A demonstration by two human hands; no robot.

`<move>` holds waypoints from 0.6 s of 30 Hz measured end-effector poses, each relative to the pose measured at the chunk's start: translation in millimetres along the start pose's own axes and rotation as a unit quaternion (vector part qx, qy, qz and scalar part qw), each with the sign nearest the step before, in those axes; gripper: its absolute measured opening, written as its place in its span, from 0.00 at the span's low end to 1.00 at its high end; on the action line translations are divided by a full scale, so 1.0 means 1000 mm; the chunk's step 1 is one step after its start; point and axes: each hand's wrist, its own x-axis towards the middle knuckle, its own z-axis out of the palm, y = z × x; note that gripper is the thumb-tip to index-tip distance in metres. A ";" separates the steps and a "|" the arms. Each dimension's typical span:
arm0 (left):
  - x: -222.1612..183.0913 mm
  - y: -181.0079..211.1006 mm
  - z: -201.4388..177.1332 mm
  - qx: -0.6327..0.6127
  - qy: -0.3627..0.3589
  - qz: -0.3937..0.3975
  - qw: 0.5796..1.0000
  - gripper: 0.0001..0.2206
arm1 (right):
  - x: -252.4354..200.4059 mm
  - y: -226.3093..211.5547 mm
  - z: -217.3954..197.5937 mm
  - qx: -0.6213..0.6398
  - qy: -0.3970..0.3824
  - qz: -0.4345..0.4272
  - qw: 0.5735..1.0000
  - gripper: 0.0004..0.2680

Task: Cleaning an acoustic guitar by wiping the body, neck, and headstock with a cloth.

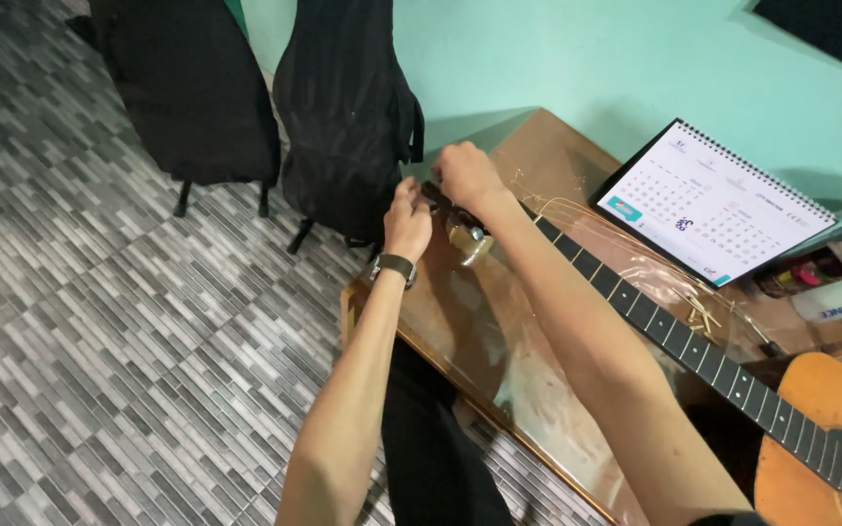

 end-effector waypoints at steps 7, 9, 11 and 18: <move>-0.006 0.012 -0.008 -0.017 0.000 -0.026 1.000 0.27 | -0.015 -0.014 -0.006 -0.152 0.067 -0.066 0.984 0.07; -0.020 0.028 -0.015 -0.034 -0.004 -0.064 0.997 0.27 | -0.040 -0.039 -0.025 -0.153 0.085 -0.127 0.976 0.07; -0.015 0.020 -0.015 -0.049 -0.006 -0.066 0.997 0.27 | -0.039 -0.022 -0.003 -0.190 0.131 -0.181 0.956 0.06; -0.013 0.007 -0.009 -0.141 0.003 -0.056 0.988 0.25 | -0.088 -0.017 -0.006 -0.218 0.172 -0.248 0.928 0.05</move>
